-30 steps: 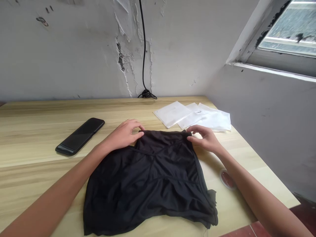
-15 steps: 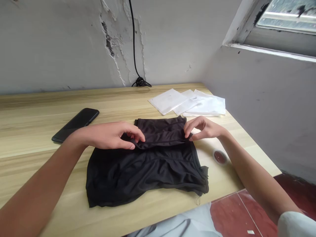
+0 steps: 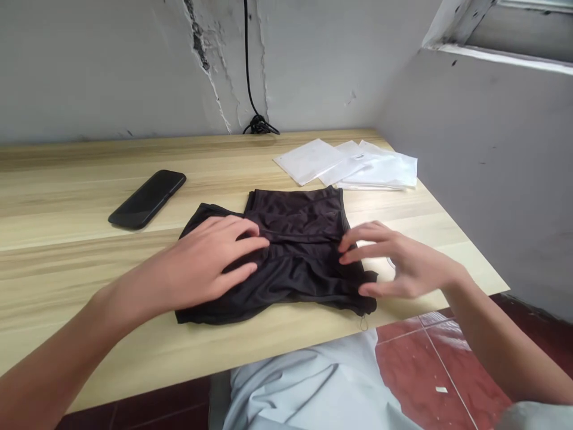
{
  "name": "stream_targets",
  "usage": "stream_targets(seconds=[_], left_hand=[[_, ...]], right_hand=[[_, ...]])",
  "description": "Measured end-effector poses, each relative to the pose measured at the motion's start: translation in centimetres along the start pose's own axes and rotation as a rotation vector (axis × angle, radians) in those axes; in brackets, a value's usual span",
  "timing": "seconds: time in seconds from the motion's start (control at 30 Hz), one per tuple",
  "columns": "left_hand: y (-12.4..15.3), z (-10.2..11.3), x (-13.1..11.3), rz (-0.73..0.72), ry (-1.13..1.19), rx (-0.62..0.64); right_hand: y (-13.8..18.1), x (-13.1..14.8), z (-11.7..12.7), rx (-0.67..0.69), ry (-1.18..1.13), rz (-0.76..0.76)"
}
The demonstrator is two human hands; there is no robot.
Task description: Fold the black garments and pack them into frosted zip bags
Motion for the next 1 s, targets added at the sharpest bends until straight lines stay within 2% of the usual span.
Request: stream_targets(seconds=[0.1,0.17,0.23,0.3,0.37,0.47,0.53,0.7,0.77,0.87,0.93,1.0], left_hand=[[3.5,-1.0,-1.0,0.017,0.057,0.062],[5.4,-1.5,-0.9,0.048,0.053,0.086],[6.9,-1.8,-0.4,0.075,0.054,0.057],[7.7,-1.8,0.0,0.104,0.087,0.017],[7.8,-1.5,0.2,0.169,0.125,-0.03],[6.6,-0.7,0.3,0.293,0.121,-0.148],[5.1,-0.5,0.6,0.327,0.077,-0.199],[1.9,-1.4,2.1,0.364,-0.112,-0.134],[1.3,-1.5,1.4,0.342,-0.153,-0.199],[0.2,-1.5,-1.6,0.233,-0.169,-0.351],[-1.2,-2.1,-3.7,0.108,-0.159,-0.329],[-2.7,-3.3,-4.7,0.015,-0.15,-0.239]], right_hand=[[2.9,0.9,-1.2,0.05,-0.052,-0.063],[4.2,0.8,-1.8,0.025,-0.088,-0.119],[5.1,0.8,-2.2,-0.013,-0.129,-0.156],[5.4,0.9,-2.1,-0.09,-0.149,-0.217],[5.1,1.1,-1.9,-0.228,-0.151,-0.311],[3.9,0.9,-1.8,-0.46,-0.197,-0.433],[2.7,0.1,-2.1,-0.542,-0.213,-0.48],[0.9,-2.0,-2.6,-0.49,0.053,-0.485],[0.5,-1.4,-1.9,-0.531,0.13,-0.434],[-1.3,1.3,-0.9,-0.606,0.186,-0.303],[-3.6,2.8,-1.2,-0.517,0.195,-0.191],[-6.0,3.2,-2.7,-0.332,0.269,-0.087]])
Point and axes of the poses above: each hand's wrist, its own y-axis away from the middle knuckle, its own z-axis out of the back of the hand, x = y × z, the point moved 2 cm from there along -y, towards the middle knuckle
